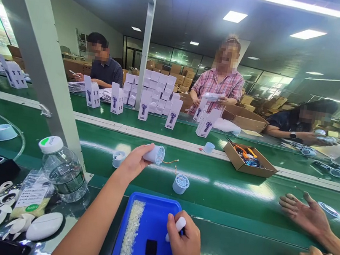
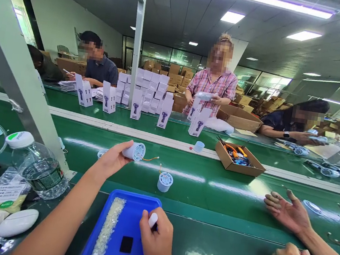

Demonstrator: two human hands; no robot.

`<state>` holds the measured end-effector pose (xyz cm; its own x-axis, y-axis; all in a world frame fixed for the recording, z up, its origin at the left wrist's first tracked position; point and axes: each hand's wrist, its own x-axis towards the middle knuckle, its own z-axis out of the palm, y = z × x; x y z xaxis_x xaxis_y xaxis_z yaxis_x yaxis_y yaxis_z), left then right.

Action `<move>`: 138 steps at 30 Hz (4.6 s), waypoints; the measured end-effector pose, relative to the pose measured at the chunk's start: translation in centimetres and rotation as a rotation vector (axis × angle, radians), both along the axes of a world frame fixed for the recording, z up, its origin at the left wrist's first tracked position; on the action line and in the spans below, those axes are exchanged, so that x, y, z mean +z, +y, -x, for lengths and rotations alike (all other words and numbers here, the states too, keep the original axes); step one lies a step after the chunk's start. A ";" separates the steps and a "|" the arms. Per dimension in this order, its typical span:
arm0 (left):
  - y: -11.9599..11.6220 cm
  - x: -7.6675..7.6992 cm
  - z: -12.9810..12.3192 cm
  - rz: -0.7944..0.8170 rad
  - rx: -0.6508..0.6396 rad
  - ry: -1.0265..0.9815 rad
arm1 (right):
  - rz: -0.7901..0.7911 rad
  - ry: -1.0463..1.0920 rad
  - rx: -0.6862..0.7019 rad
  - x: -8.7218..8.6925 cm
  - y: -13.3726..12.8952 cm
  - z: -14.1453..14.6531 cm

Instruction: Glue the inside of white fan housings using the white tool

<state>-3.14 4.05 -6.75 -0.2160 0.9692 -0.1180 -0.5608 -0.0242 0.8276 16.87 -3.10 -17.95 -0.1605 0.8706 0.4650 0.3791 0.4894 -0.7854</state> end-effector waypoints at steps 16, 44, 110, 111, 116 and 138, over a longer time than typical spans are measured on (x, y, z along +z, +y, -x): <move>-0.3 -0.3 -1.7 0.033 -0.070 0.068 | -0.077 0.068 0.285 1.4 -1.1 1.2; -0.8 -0.6 -6.1 0.032 -0.204 0.697 | 0.288 0.567 -0.078 2.1 0.9 -0.7; -0.6 -0.2 0.9 -0.054 0.058 1.198 | 0.137 0.005 0.031 4.0 -1.3 -0.5; -0.7 0.1 0.8 -0.062 0.049 1.130 | 0.147 0.035 -0.003 4.0 -1.6 -0.9; -1.0 1.2 0.4 -0.167 -0.101 0.612 | 0.138 0.101 -0.117 2.2 -3.5 -2.5; -0.6 1.4 -1.1 -0.173 -0.004 -0.004 | 0.071 0.031 0.170 1.5 -3.5 -1.9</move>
